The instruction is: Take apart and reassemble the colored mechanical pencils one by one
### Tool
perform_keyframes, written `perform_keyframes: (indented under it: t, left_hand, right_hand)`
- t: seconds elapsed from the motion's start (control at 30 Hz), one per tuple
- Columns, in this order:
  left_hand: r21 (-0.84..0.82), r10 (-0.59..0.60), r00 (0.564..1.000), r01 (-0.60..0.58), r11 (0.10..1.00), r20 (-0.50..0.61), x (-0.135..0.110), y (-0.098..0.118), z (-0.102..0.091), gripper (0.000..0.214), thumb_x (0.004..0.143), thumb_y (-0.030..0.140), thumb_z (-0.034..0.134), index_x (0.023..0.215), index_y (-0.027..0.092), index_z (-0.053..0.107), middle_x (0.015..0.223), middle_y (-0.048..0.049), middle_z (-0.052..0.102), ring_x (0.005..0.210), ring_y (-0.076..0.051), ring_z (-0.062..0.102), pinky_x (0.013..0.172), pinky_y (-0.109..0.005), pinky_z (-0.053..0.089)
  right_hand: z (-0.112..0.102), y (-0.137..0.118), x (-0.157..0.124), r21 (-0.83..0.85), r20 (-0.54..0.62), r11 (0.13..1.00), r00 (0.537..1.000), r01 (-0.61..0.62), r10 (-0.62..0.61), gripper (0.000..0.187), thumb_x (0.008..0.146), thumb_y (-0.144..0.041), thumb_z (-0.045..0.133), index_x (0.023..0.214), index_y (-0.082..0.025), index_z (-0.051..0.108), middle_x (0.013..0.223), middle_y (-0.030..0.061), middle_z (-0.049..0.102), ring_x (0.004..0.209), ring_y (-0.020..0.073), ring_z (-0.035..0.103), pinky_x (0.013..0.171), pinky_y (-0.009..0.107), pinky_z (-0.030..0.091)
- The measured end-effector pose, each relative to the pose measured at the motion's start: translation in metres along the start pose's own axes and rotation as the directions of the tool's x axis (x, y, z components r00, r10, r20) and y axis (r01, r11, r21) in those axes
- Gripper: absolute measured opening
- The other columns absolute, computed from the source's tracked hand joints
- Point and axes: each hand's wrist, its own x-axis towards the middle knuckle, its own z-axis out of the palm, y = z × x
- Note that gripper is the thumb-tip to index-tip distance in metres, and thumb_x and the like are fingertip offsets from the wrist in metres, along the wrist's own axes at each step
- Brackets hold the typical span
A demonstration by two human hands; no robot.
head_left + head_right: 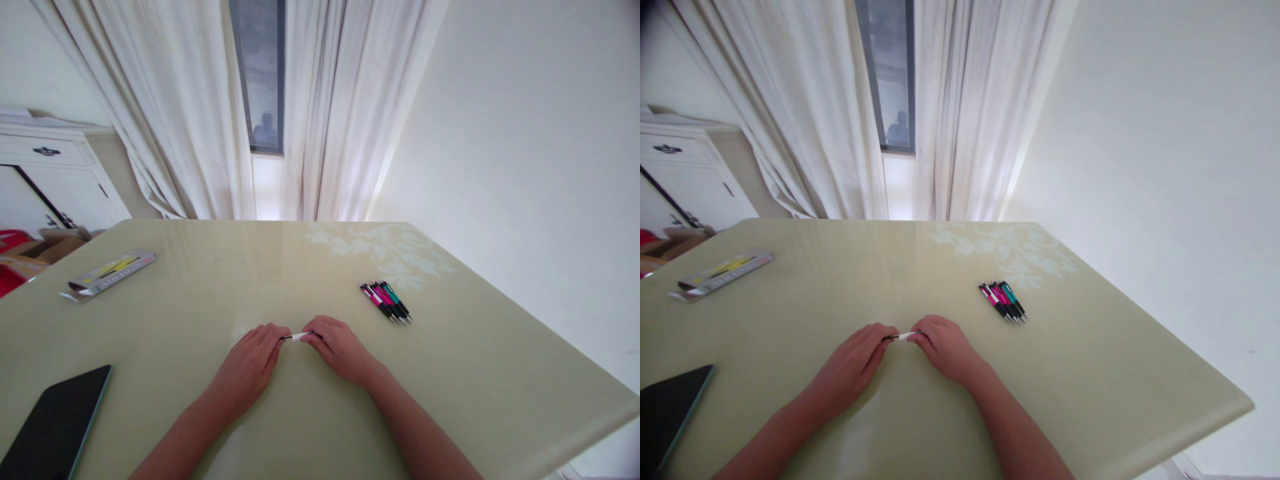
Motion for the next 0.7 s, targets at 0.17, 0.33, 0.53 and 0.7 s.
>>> perform_keyframes:
  t: [0.17, 0.33, 0.53, 0.7]
  left_hand:
    - [-0.006, -0.045, 0.995, 0.044, 0.999, -0.086, 0.0, 0.0, -0.005, 0.022, 0.101, 0.021, 0.04, 0.106, 0.024, 0.062, 0.099, -0.0049, 0.069, 0.093, -0.023, 0.065, 0.084, -0.037, 0.052]
    - [-0.09, -0.178, 0.976, 0.167, 0.982, -0.128, 0.001, -0.002, -0.004, 0.018, 0.102, 0.031, 0.044, 0.102, 0.022, 0.06, 0.097, -0.0054, 0.069, 0.089, -0.023, 0.066, 0.081, -0.036, 0.053]
    - [-0.146, -0.242, 0.965, 0.225, 0.963, -0.106, 0.003, -0.002, -0.003, 0.023, 0.103, 0.039, 0.045, 0.104, 0.023, 0.061, 0.098, -0.0043, 0.071, 0.089, -0.022, 0.067, 0.08, -0.034, 0.052]
    - [-0.158, -0.308, 0.949, 0.295, 0.942, -0.064, 0.003, 0.0, -0.006, 0.026, 0.102, 0.045, 0.049, 0.096, 0.024, 0.062, 0.091, -0.0012, 0.073, 0.082, -0.02, 0.067, 0.076, -0.032, 0.05]
  right_hand:
    - [-0.003, 0.001, 0.0, 0.039, -0.051, 0.999, 0.998, -0.036, 0.038, 0.028, 0.108, -0.035, 0.045, 0.104, -0.02, 0.068, 0.098, 0.0054, 0.071, 0.092, 0.0184, 0.064, 0.083, 0.029, 0.047]
    - [-0.006, 0.004, 0.0, 0.136, -0.092, 0.987, 0.991, -0.085, 0.098, 0.027, 0.108, -0.036, 0.046, 0.1, -0.019, 0.067, 0.094, 0.0035, 0.069, 0.087, 0.0169, 0.062, 0.079, 0.027, 0.045]
    - [-0.009, 0.013, 0.001, 0.332, -0.146, 0.927, 0.962, -0.173, 0.231, 0.031, 0.106, -0.046, 0.046, 0.102, -0.02, 0.063, 0.083, -0.002, 0.061, 0.077, 0.0143, 0.054, 0.071, 0.024, 0.041]
    - [-0.013, 0.029, 0.004, 0.457, -0.263, 0.868, 0.903, -0.193, 0.339, 0.031, 0.099, -0.048, 0.055, 0.094, -0.019, 0.063, 0.084, 0.0008, 0.063, 0.08, 0.0168, 0.057, 0.073, 0.027, 0.045]
